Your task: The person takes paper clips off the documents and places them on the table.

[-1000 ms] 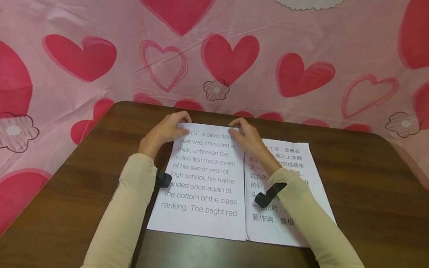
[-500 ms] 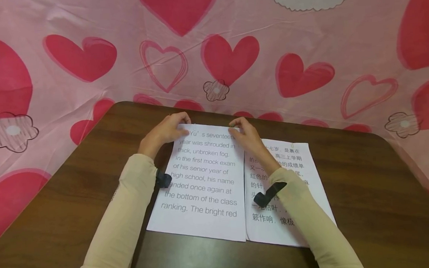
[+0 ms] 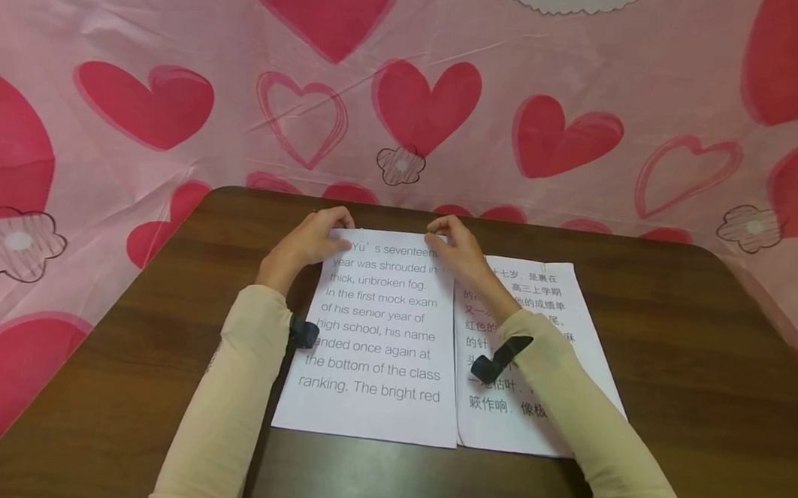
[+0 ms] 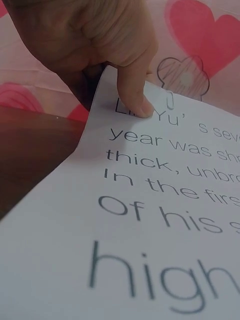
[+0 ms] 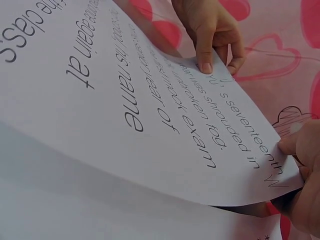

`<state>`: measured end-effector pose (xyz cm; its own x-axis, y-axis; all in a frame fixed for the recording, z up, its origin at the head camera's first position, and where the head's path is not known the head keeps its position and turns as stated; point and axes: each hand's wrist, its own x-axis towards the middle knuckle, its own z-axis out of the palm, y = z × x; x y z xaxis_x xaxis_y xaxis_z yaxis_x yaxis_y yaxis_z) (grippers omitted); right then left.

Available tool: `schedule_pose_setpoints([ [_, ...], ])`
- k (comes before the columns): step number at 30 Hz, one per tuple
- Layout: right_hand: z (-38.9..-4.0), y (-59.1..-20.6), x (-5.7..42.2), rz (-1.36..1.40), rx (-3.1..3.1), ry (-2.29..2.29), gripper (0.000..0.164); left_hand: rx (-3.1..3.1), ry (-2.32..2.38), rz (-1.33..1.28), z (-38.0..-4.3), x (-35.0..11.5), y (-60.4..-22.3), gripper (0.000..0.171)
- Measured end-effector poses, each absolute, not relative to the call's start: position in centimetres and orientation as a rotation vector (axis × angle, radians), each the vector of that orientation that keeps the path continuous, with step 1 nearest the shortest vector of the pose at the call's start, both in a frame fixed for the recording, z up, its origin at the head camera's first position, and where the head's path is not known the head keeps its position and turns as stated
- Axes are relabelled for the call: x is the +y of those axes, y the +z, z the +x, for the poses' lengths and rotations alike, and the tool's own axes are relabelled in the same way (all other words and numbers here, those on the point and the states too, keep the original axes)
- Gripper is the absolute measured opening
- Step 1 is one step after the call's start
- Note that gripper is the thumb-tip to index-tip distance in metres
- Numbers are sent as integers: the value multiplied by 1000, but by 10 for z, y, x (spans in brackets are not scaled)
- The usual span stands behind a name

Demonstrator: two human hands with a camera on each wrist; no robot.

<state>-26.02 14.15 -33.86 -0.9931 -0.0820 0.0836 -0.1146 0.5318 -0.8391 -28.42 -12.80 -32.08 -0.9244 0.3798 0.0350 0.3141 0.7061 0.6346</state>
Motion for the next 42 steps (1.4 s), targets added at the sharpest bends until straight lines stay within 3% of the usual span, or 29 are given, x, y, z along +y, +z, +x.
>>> schedule_pose_setpoints([
  [42,-261,-332,165,93,-2520,1628,28,2816,1032,563,-282,-128,-320,24],
])
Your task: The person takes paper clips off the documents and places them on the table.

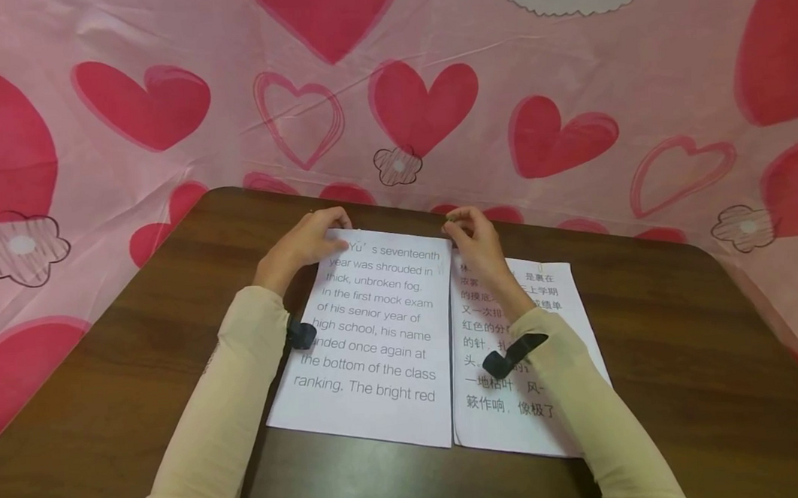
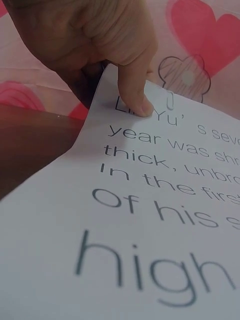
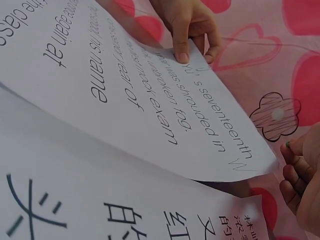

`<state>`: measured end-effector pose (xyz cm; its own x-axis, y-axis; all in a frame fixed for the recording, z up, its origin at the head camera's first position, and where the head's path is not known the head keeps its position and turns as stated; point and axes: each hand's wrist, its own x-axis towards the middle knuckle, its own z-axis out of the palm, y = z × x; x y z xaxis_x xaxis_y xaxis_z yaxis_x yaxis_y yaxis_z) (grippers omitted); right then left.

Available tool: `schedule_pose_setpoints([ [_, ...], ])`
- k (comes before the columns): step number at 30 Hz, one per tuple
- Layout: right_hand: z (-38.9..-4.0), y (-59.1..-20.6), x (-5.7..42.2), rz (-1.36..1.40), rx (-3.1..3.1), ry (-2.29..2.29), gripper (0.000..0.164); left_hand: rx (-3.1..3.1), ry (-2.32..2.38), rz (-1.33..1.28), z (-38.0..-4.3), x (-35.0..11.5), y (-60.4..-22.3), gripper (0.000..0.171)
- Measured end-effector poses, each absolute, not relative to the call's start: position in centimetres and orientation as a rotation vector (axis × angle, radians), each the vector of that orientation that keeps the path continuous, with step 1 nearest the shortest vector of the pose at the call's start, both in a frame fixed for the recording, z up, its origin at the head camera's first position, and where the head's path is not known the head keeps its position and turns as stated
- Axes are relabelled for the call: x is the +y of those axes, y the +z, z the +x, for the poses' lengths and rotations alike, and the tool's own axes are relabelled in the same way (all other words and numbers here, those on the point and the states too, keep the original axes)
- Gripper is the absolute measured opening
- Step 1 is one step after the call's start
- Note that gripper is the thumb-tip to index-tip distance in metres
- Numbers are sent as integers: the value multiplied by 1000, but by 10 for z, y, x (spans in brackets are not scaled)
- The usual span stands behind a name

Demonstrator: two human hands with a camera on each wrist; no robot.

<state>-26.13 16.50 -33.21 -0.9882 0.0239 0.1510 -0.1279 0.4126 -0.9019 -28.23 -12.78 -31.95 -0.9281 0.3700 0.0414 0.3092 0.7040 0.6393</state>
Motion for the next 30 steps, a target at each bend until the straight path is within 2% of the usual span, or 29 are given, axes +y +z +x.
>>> schedule_pose_setpoints([
  [30,-262,-332,182,116,-2555,1525,27,2816,1035,553,-284,-130,-320,22],
])
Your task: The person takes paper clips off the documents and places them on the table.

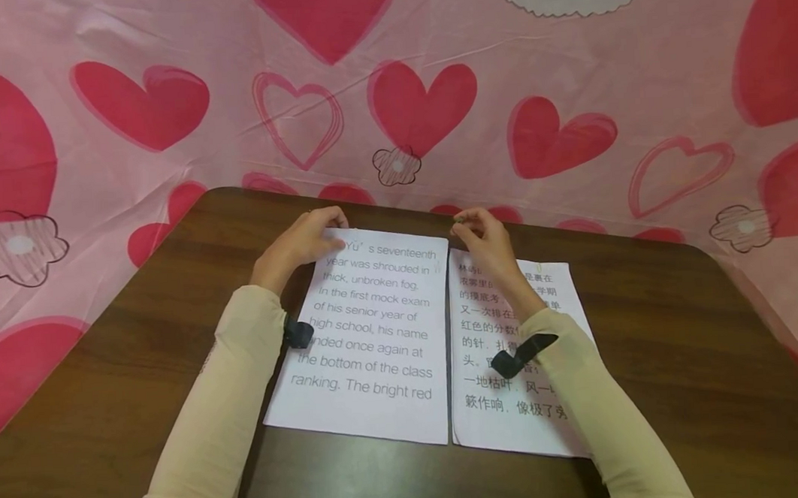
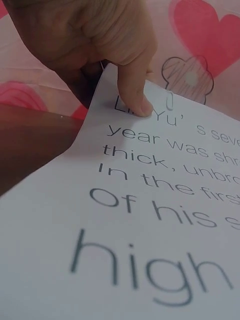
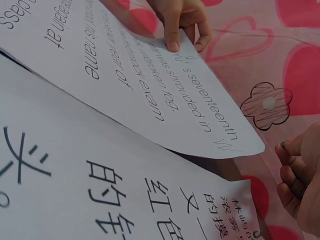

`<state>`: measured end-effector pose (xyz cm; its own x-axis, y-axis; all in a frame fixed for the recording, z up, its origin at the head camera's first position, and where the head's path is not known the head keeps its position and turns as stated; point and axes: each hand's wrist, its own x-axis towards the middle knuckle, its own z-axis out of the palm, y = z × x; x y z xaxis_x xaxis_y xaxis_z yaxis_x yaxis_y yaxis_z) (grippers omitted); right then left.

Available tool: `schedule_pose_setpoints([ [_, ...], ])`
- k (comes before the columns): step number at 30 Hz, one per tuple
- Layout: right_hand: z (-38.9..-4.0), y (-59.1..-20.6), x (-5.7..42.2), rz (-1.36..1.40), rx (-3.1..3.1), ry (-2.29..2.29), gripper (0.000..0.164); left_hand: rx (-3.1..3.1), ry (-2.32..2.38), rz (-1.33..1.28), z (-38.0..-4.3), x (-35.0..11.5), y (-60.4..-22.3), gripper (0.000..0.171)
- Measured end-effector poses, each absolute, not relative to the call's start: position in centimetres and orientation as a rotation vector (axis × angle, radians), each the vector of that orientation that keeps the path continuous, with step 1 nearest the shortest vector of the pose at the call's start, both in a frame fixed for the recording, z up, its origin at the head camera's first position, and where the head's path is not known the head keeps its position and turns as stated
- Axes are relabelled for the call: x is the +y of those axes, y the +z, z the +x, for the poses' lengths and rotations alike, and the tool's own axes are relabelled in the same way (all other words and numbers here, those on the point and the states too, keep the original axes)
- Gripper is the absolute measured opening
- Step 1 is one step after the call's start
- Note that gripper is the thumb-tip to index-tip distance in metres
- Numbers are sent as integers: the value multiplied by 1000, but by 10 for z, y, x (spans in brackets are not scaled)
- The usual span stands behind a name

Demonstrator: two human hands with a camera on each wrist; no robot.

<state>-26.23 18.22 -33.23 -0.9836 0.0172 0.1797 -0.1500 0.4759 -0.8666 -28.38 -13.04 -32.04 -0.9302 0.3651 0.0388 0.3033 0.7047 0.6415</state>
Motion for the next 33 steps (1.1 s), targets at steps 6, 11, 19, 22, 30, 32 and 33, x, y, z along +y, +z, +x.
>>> schedule_pose_setpoints([
  [6,-263,-330,185,131,-2555,1512,28,2815,1030,527,-285,-131,-321,23],
  [11,-262,-329,188,130,-2566,1492,29,2807,1030,506,-284,-132,-322,25],
  [19,-259,-328,193,120,-2595,1514,30,2814,1023,528,-284,-131,-320,24],
  [22,-259,-327,195,125,-2602,1504,31,2824,1022,533,-284,-132,-320,23],
  [30,-257,-328,201,122,-2601,1480,29,2814,1011,516,-282,-134,-321,24],
  [32,-258,-328,202,115,-2606,1476,29,2814,1011,517,-283,-135,-321,24],
  [33,-258,-328,203,110,-2609,1477,29,2814,1012,516,-283,-135,-321,24],
])
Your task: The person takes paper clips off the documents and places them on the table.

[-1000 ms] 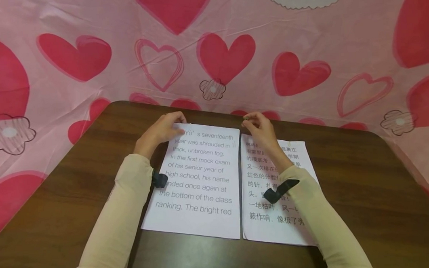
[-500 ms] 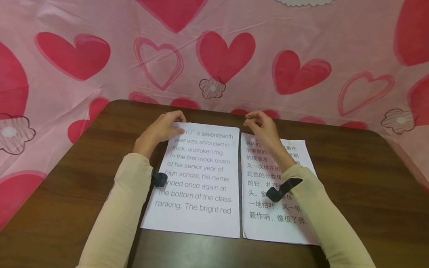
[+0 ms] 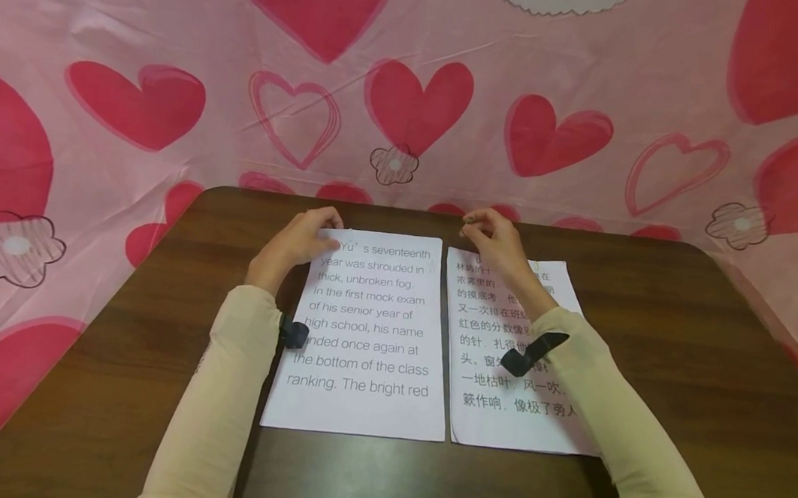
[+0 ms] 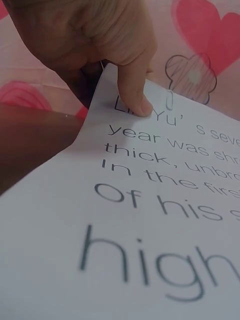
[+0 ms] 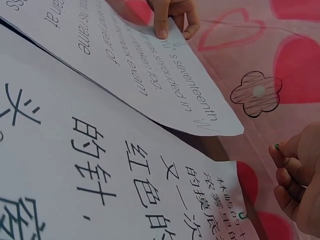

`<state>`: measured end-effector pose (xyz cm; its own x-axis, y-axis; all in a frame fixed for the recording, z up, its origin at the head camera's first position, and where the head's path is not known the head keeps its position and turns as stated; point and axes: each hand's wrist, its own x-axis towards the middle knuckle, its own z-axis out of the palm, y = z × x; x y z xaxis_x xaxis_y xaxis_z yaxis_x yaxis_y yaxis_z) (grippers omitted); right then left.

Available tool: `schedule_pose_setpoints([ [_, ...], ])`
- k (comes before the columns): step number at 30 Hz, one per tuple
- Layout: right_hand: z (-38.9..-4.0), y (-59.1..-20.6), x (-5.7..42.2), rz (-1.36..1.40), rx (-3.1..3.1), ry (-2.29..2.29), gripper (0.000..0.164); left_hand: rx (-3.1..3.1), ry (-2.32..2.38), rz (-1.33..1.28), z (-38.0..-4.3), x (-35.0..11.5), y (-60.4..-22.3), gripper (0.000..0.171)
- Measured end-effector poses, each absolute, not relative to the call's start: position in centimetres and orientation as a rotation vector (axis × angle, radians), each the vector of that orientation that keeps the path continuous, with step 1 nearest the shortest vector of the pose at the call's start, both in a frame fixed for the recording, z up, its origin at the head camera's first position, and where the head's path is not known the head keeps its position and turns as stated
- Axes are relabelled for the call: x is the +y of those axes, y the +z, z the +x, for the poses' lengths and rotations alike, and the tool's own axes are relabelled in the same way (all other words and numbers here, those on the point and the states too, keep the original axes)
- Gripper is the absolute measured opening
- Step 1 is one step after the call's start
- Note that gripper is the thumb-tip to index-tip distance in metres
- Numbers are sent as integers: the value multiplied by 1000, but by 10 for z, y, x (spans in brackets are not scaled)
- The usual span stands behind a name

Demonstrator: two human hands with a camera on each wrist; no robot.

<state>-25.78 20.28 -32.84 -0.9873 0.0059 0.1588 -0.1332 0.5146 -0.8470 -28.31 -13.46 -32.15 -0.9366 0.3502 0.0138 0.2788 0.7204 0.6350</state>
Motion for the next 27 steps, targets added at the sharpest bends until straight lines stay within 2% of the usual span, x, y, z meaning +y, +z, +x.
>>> schedule_pose_setpoints([
  [27,-255,-330,230,82,-2645,1355,29,2831,1023,556,-286,-135,-325,22],
])
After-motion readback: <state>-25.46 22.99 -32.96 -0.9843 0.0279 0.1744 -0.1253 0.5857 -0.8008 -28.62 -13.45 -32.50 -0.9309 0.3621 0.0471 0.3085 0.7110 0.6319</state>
